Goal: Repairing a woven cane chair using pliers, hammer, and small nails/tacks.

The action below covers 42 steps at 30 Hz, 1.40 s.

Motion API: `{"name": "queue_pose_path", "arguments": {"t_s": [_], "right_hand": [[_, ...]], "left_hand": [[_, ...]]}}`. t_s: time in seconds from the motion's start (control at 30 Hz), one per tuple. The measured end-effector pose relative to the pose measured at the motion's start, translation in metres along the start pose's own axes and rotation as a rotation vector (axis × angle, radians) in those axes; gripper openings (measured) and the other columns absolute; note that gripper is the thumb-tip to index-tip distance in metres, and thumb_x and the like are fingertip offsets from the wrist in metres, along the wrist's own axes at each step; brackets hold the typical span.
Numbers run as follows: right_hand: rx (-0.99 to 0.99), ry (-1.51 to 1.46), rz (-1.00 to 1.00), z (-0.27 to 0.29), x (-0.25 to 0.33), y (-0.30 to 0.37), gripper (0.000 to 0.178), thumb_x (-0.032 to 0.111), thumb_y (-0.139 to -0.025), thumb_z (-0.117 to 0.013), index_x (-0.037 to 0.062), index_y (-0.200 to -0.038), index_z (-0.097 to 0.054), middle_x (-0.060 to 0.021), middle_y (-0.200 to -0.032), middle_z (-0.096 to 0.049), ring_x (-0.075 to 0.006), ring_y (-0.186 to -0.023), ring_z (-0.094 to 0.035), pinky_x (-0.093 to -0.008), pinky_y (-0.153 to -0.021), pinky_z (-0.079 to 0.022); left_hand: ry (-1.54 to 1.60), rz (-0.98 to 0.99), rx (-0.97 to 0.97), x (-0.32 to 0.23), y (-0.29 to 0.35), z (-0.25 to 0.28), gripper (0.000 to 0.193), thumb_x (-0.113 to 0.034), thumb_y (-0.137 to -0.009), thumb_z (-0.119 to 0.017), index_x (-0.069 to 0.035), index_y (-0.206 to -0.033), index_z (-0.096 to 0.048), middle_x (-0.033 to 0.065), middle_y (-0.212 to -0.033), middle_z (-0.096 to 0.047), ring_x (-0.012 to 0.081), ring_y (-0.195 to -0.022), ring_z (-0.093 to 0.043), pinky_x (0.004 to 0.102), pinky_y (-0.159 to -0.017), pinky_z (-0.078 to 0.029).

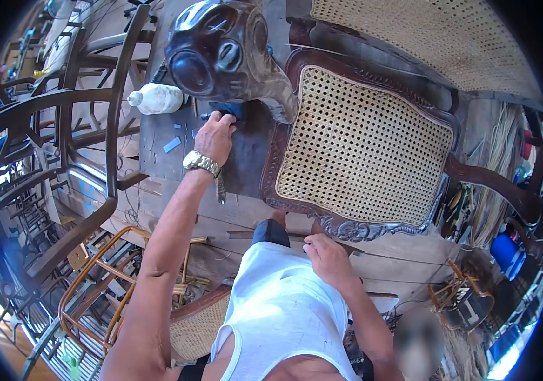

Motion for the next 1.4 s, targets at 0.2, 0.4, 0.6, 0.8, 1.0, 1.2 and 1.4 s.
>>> {"name": "queue_pose_path", "arguments": {"t_s": [0.2,0.4,0.6,0.8,1.0,1.2,1.4], "right_hand": [[-0.046,-0.053,0.024,0.003,-0.003,0.004,0.018,0.020,-0.099,-0.062,0.0047,-0.110,-0.063,-0.0126,-0.103,-0.069,-0.0348,-0.096,-0.068,-0.0449,-0.083,-0.055],[-0.065,-0.110,0.007,0.006,-0.009,0.000,0.018,0.020,-0.099,-0.062,0.0046,-0.109,-0.063,-0.0138,-0.102,-0.070,-0.0354,-0.093,-0.069,-0.0442,-0.080,-0.056],[-0.010,-0.111,-0.001,0.005,-0.006,-0.007,0.019,0.020,-0.100,-0.062,0.0036,-0.109,-0.065,-0.0146,-0.103,-0.070,-0.0352,-0.093,-0.070,-0.0435,-0.080,-0.056],[0.050,-0.107,-0.073,0.018,0.008,-0.022,0.023,0.021,-0.100,-0.062,0.0023,-0.113,-0.066,-0.0157,-0.104,-0.070,-0.0338,-0.091,-0.071,-0.0422,-0.082,-0.056],[-0.268,-0.070,0.160,0.069,0.073,-0.037,0.034,0.029,-0.103,-0.060,0.0017,-0.125,-0.060,-0.0215,-0.107,-0.068,-0.0369,-0.088,-0.070,-0.0452,-0.080,-0.056],[-0.006,-0.010,-0.054,0.043,0.074,-0.043,0.030,0.026,-0.106,-0.054,0.0017,-0.123,-0.057,-0.0209,-0.094,-0.069,-0.0360,-0.088,-0.071,-0.0466,-0.078,-0.054],[-0.113,-0.039,-0.211,0.061,0.040,-0.061,0.017,0.019,-0.107,-0.046,0.0029,-0.106,-0.052,-0.0200,-0.073,-0.064,-0.0415,-0.069,-0.067,-0.0499,-0.063,-0.050]], "left_hand": [[0.013,-0.146,0.167,-0.002,-0.013,0.005,0.012,-0.018,-0.088,-0.074,-0.015,-0.099,-0.072,0.0128,-0.105,-0.067,0.0367,-0.090,-0.068,0.0479,-0.076,-0.054],[0.098,-0.144,0.450,0.001,-0.034,0.018,0.015,-0.020,-0.091,-0.073,-0.013,-0.104,-0.070,0.0107,-0.101,-0.070,0.0327,-0.096,-0.068,0.0425,-0.080,-0.053],[0.477,-0.422,0.078,0.006,-0.041,0.056,0.019,-0.015,-0.087,-0.078,-0.008,-0.103,-0.072,0.0118,-0.098,-0.073,0.0314,-0.085,-0.067,0.0405,-0.078,-0.053],[0.531,-0.281,-0.022,0.014,-0.031,0.087,0.015,-0.005,-0.090,-0.073,-0.003,-0.105,-0.070,0.0099,-0.092,-0.066,0.0236,-0.083,-0.063,0.0329,-0.077,-0.050],[1.107,0.187,0.263,-0.049,0.062,0.075,0.010,-0.009,-0.097,-0.070,-0.002,-0.104,-0.071,0.0012,-0.095,-0.070,0.0079,-0.087,-0.062,0.0260,-0.078,-0.051],[1.767,0.553,0.374,-0.129,0.157,-0.025,0.012,-0.015,-0.100,-0.069,-0.003,-0.105,-0.070,-0.0037,-0.088,-0.067,0.0052,-0.079,-0.059,0.0230,-0.072,-0.050],[1.491,0.528,0.078,-0.130,0.136,-0.032,0.019,-0.013,-0.095,-0.075,0.000,-0.106,-0.068,0.0033,-0.097,-0.069,0.0087,-0.080,-0.061,0.0238,-0.072,-0.050]]}}
Point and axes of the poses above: each hand's wrist, its own y-axis away from the middle knuckle, its own z-axis out of the back of the hand, x = y × z, the point moved 7 cm from there along -y, towards the middle knuckle
